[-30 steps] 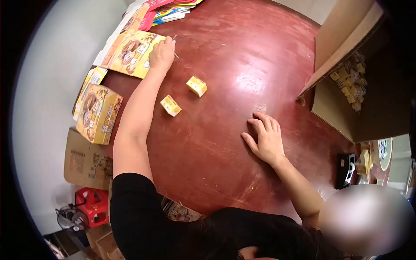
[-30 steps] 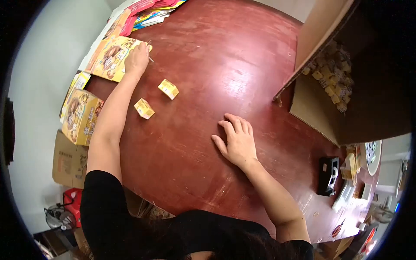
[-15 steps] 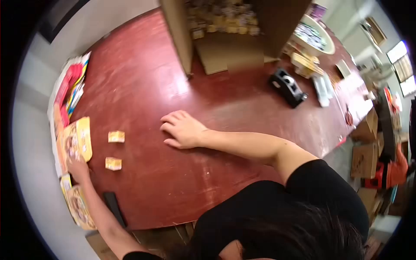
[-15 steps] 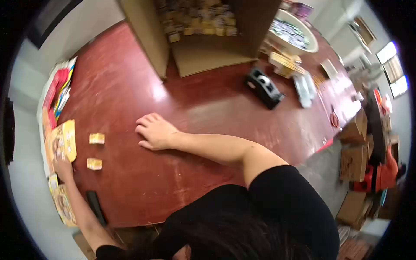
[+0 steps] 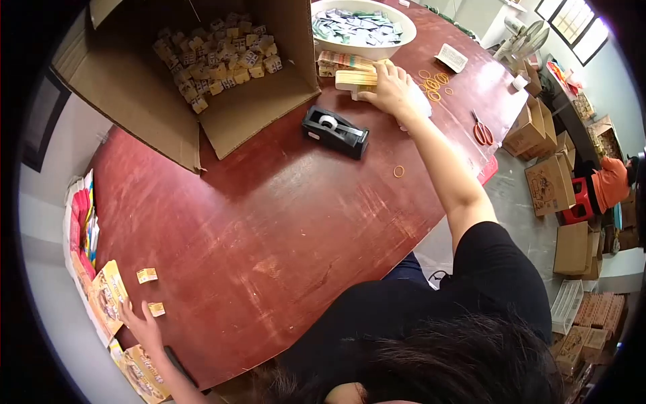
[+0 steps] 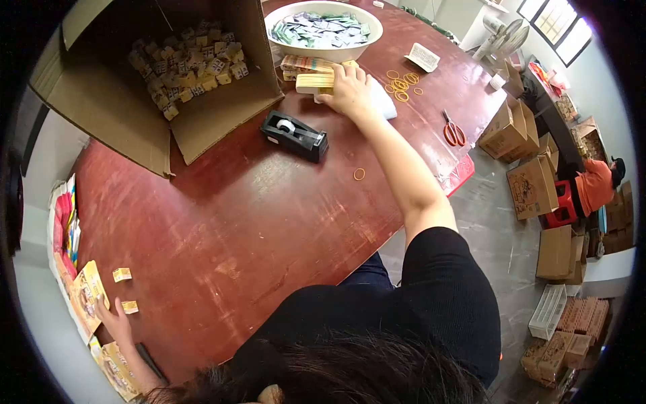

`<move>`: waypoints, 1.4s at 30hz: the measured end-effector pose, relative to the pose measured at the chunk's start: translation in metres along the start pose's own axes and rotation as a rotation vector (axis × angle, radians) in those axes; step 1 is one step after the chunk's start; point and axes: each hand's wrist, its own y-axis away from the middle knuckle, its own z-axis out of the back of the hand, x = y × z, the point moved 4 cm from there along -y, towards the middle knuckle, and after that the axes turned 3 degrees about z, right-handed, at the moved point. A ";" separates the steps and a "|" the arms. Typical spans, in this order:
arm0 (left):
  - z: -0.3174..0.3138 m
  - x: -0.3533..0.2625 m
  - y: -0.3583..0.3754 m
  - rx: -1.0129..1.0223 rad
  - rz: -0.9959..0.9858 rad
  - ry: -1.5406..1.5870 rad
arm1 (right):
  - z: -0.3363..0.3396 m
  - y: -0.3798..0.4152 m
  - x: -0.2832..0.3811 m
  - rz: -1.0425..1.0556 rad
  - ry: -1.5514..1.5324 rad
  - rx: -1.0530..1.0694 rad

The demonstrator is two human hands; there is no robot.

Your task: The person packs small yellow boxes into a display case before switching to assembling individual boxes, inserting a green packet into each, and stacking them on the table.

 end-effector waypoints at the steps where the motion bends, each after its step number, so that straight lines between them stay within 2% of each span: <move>1: 0.003 -0.043 -0.018 -0.011 -0.044 0.021 | -0.002 -0.003 -0.020 0.003 -0.008 0.001; 3: -0.002 -0.110 -0.063 -0.031 -0.138 0.162 | -0.017 -0.010 -0.038 0.165 0.052 0.106; 4: 0.003 -0.159 -0.082 -0.045 -0.162 0.270 | -0.018 -0.014 -0.040 0.167 0.092 0.182; 6: 0.011 -0.242 -0.119 -0.062 -0.138 0.391 | -0.017 -0.017 -0.038 0.147 -0.025 0.210; 7: -0.003 -0.261 -0.148 -0.083 -0.157 0.525 | -0.021 -0.018 -0.035 0.108 -0.051 0.196; 9: -0.008 -0.314 -0.193 -0.100 -0.011 0.651 | -0.025 -0.017 -0.032 0.121 -0.100 0.153; 11: -0.032 -0.327 -0.251 -0.132 -0.053 0.855 | -0.006 -0.011 -0.022 0.051 -0.167 0.234; 12: -0.031 -0.332 -0.258 -0.155 -0.048 0.855 | -0.005 -0.008 -0.023 0.056 -0.166 0.212; 14: -0.025 -0.346 -0.269 -0.301 0.049 0.634 | -0.007 -0.008 -0.029 0.092 -0.128 0.183; 15: -0.032 -0.344 -0.274 -0.440 -0.009 0.719 | 0.002 -0.009 -0.027 0.094 -0.130 0.176; 17: -0.037 -0.339 -0.276 -0.451 -0.022 0.727 | 0.015 -0.004 -0.021 0.087 -0.043 0.314; 19: -0.040 -0.332 -0.273 -0.446 -0.037 0.734 | -0.010 -0.009 -0.031 0.084 -0.085 0.308; 21: -0.038 -0.323 -0.274 -0.391 0.028 0.673 | -0.022 -0.012 -0.032 0.096 -0.082 0.202; 22: -0.038 -0.324 -0.276 -0.393 0.030 0.673 | -0.021 -0.007 -0.027 0.117 -0.024 0.070; 23: -0.037 -0.323 -0.276 -0.426 0.010 0.687 | -0.024 -0.009 -0.019 0.130 -0.023 0.069; 25: -0.034 -0.320 -0.272 -0.466 0.018 0.686 | -0.005 -0.015 0.012 0.276 -0.280 -0.240; 27: -0.032 -0.321 -0.270 -0.453 0.009 0.753 | 0.004 -0.037 0.053 0.374 -0.387 -0.275; 30: -0.028 -0.312 -0.266 -0.433 0.003 0.737 | -0.004 -0.077 0.116 0.443 -0.588 -0.223; 31: -0.027 -0.311 -0.265 -0.430 -0.008 0.771 | -0.011 -0.087 0.132 0.364 -0.661 -0.110; 33: -0.022 -0.305 -0.265 -0.454 -0.037 0.801 | -0.024 -0.105 0.147 0.196 -0.517 0.022; 34: -0.022 -0.300 -0.264 -0.413 -0.032 0.870 | -0.021 -0.103 0.154 0.188 -0.473 -0.099; 35: -0.021 -0.288 -0.259 -0.378 -0.013 0.928 | -0.019 -0.101 0.156 0.146 -0.466 -0.100; 37: -0.020 -0.268 -0.261 -0.412 -0.015 0.761 | -0.039 -0.112 0.153 0.217 -0.550 -0.200; 42: -0.002 -0.223 -0.246 -0.422 0.036 0.769 | -0.038 -0.108 0.197 0.345 -0.601 -0.180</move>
